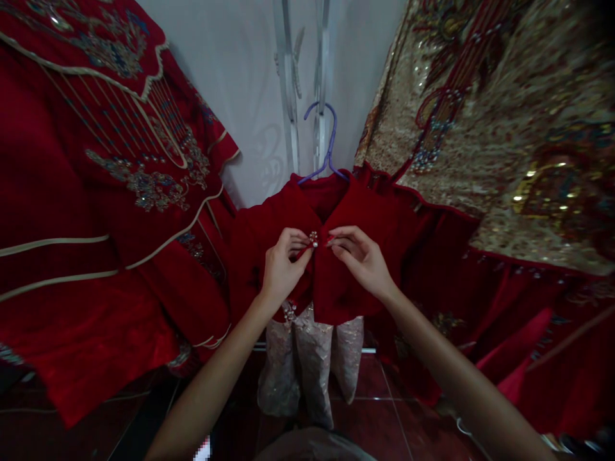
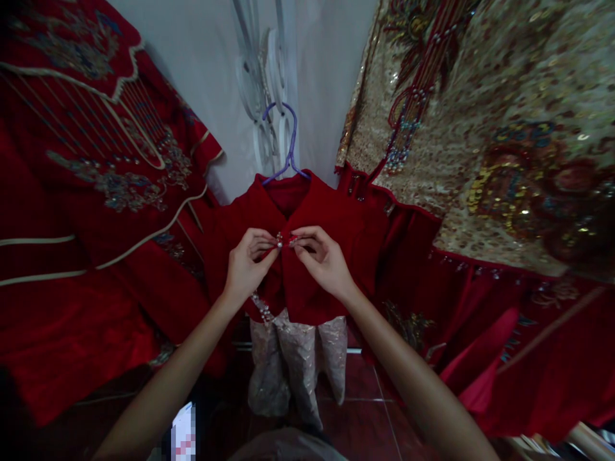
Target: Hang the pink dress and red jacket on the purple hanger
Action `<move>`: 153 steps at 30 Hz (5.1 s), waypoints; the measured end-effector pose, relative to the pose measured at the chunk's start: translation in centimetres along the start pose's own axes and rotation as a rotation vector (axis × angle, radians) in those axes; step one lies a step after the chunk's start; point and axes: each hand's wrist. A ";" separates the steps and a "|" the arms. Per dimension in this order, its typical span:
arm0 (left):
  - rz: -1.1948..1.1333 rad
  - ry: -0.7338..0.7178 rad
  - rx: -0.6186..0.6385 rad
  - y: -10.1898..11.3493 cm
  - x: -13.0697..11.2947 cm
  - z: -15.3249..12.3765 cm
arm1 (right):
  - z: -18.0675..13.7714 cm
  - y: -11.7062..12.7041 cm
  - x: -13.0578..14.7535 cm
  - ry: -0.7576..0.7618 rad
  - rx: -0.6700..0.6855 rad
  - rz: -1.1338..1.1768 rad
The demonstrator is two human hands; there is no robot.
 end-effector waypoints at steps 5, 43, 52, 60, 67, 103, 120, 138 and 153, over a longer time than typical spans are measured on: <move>-0.061 -0.012 0.074 1.3 0.7 0.9 | -0.1 -1.0 -0.1 -0.024 -0.003 -0.040; 0.153 -0.124 0.261 2.1 -0.9 1.0 | 0.1 -0.5 0.6 0.059 0.051 -0.408; 0.154 -0.112 0.238 1.7 -1.1 0.8 | -0.2 -1.3 0.5 0.084 -0.086 -0.383; 0.206 -0.171 0.301 2.1 -1.1 1.4 | 1.0 -0.7 -0.3 0.000 -0.066 -0.282; 0.398 -0.308 0.414 2.4 -1.6 2.1 | 1.3 -0.2 -0.1 -0.064 0.028 -0.259; 0.092 0.081 -0.582 0.6 5.1 -8.4 | -5.1 -5.5 -2.8 0.028 0.207 -0.356; -0.216 0.217 -0.324 3.0 6.1 -6.8 | -2.6 -7.2 -4.5 -0.013 0.084 -0.271; -0.380 0.256 -0.365 3.1 6.2 -5.9 | -1.2 -7.5 -5.2 -0.017 0.046 -0.305; -0.285 0.278 -0.355 3.0 6.0 -6.0 | -1.4 -7.7 -5.2 -0.010 0.021 -0.307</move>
Point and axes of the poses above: each hand's wrist, its own z-axis towards the middle knuckle, its own y-axis out of the back of the hand, x = y × z, and after that the axes turned 1 degree about x, right-handed
